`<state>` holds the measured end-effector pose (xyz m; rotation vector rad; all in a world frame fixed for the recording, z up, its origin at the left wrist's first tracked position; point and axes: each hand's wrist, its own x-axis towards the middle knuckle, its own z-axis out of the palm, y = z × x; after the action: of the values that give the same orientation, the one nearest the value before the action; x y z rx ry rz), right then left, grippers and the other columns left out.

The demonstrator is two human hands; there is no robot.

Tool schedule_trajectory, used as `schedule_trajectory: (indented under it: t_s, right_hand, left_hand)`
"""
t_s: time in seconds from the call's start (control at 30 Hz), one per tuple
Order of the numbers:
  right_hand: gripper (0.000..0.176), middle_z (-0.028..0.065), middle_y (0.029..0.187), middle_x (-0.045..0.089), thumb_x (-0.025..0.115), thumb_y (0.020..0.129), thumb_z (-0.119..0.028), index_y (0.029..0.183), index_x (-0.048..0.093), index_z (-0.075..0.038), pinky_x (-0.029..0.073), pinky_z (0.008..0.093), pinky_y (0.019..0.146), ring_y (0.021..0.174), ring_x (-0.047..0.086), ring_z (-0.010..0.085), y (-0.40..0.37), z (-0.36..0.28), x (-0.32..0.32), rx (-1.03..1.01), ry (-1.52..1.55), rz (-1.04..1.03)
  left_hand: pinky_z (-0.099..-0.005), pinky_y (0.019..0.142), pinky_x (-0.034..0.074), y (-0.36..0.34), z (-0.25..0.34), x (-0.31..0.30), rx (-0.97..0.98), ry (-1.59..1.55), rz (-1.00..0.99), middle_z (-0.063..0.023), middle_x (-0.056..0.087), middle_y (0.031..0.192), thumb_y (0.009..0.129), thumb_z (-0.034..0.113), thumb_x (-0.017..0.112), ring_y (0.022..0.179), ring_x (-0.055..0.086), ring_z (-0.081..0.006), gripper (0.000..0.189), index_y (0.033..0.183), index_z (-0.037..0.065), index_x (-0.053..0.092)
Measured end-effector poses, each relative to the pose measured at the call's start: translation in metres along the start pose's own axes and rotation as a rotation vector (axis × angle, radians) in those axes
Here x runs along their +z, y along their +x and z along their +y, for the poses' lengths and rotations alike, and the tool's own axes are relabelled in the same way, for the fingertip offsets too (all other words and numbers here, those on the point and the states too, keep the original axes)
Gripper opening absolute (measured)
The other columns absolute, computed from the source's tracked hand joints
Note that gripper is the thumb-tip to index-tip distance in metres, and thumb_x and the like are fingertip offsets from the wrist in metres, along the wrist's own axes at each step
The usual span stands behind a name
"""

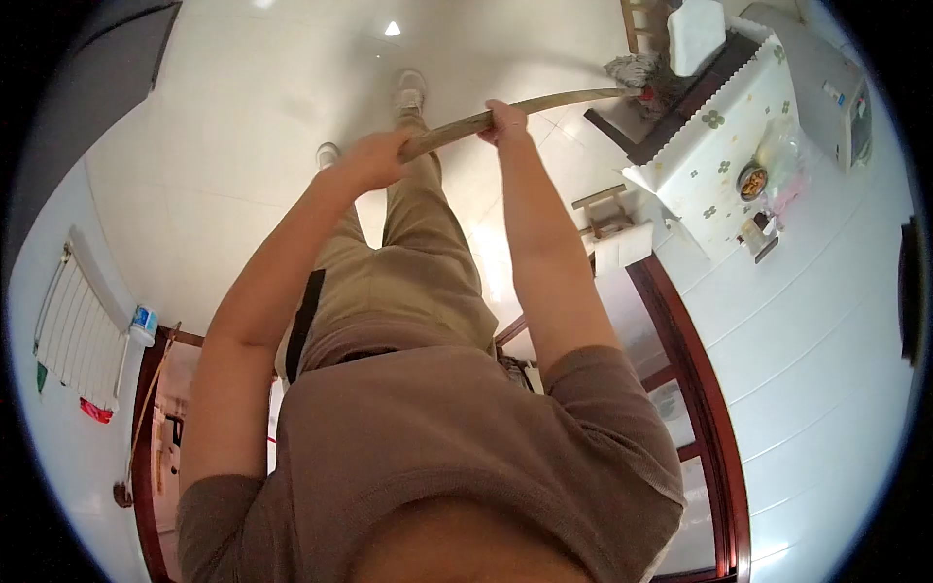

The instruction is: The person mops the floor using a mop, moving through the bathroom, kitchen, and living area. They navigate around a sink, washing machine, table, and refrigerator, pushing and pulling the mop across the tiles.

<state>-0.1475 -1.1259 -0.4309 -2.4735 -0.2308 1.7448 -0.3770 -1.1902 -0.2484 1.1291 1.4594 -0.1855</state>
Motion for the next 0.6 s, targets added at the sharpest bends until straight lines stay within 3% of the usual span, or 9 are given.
schedule_trajectory:
  t_s: [0.07, 0.13, 0.2, 0.3, 0.37, 0.5, 0.57, 0.6]
  right_hand:
    - [0.033, 0.0175, 0.086, 0.056, 0.064, 0.071, -0.015, 0.094, 0.050, 0.004, 0.052, 0.0446, 0.054, 0.071, 0.059, 0.0297, -0.010, 0.025, 0.034, -0.016, -0.029, -0.016]
    - [0.032, 0.0170, 0.086, 0.056, 0.064, 0.071, -0.016, 0.093, 0.051, 0.003, 0.052, 0.0441, 0.053, 0.071, 0.060, 0.0295, -0.018, 0.050, 0.050, -0.023, -0.074, -0.029]
    - [0.031, 0.0158, 0.085, 0.056, 0.062, 0.073, -0.019, 0.092, 0.051, 0.003, 0.052, 0.0418, 0.050, 0.070, 0.060, 0.0283, -0.031, 0.075, 0.081, -0.062, -0.174, -0.172]
    - [0.031, 0.0148, 0.084, 0.055, 0.060, 0.075, -0.019, 0.095, 0.050, 0.003, 0.053, 0.0416, 0.052, 0.068, 0.059, 0.0269, -0.113, 0.100, 0.127, -0.039, -0.135, -0.270]
    - [0.031, 0.0142, 0.083, 0.055, 0.059, 0.076, -0.019, 0.095, 0.049, 0.003, 0.054, 0.0424, 0.055, 0.067, 0.058, 0.0261, -0.099, 0.150, 0.171, -0.133, -0.242, -0.407]
    - [0.031, 0.0136, 0.084, 0.055, 0.062, 0.074, -0.021, 0.090, 0.051, 0.004, 0.054, 0.0403, 0.053, 0.069, 0.058, 0.0254, -0.166, 0.196, 0.227, -0.120, -0.313, -0.334]
    - [0.029, 0.0133, 0.078, 0.056, 0.064, 0.073, -0.022, 0.083, 0.054, 0.003, 0.053, 0.0363, 0.049, 0.063, 0.058, 0.0239, -0.211, 0.202, 0.239, -0.178, -0.371, -0.437]
    - [0.029, 0.0133, 0.078, 0.056, 0.064, 0.073, -0.022, 0.083, 0.054, 0.003, 0.053, 0.0363, 0.049, 0.063, 0.058, 0.0239, -0.215, 0.213, 0.250, -0.185, -0.376, -0.445]
  left_hand:
    - [-0.0393, 0.077, 0.043, -0.046, -0.046, -0.006, -0.134, 0.005, -0.034, -0.0149, 0.059, 0.095, 0.073, 0.013, 0.054, 0.090, 0.055, -0.0313, 0.032, 0.105, 0.007, 0.054]
    - [-0.0394, 0.076, 0.042, -0.081, -0.069, -0.006, -0.092, 0.007, 0.053, -0.0153, 0.059, 0.094, 0.071, 0.009, 0.055, 0.090, 0.055, -0.0311, 0.034, 0.105, 0.007, 0.054]
    - [-0.0389, 0.074, 0.043, -0.135, -0.105, -0.010, -0.130, -0.045, 0.102, -0.0156, 0.059, 0.088, 0.067, 0.006, 0.055, 0.086, 0.056, -0.0309, 0.037, 0.104, 0.008, 0.054]
    - [-0.0393, 0.070, 0.044, -0.214, -0.146, -0.007, -0.251, -0.082, 0.149, -0.0158, 0.060, 0.083, 0.068, 0.006, 0.050, 0.083, 0.056, -0.0329, 0.033, 0.100, 0.010, 0.057]
    - [-0.0361, 0.069, 0.044, -0.269, -0.200, 0.024, -0.239, -0.102, 0.314, -0.0165, 0.059, 0.081, 0.065, 0.004, 0.055, 0.078, 0.058, -0.0305, 0.041, 0.106, 0.008, 0.055]
    - [-0.0322, 0.069, 0.044, -0.349, -0.244, 0.054, -0.292, -0.253, 0.382, -0.0171, 0.058, 0.078, 0.064, 0.003, 0.057, 0.072, 0.057, -0.0274, 0.045, 0.109, 0.006, 0.053]
    - [-0.0349, 0.070, 0.044, -0.389, -0.253, 0.067, -0.382, -0.301, 0.400, -0.0188, 0.059, 0.081, 0.065, 0.005, 0.055, 0.076, 0.057, -0.0328, 0.045, 0.110, 0.006, 0.053]
    - [-0.0326, 0.067, 0.044, -0.408, -0.267, 0.080, -0.329, -0.303, 0.461, -0.0179, 0.057, 0.075, 0.066, 0.002, 0.055, 0.071, 0.059, -0.0268, 0.046, 0.111, 0.003, 0.052]
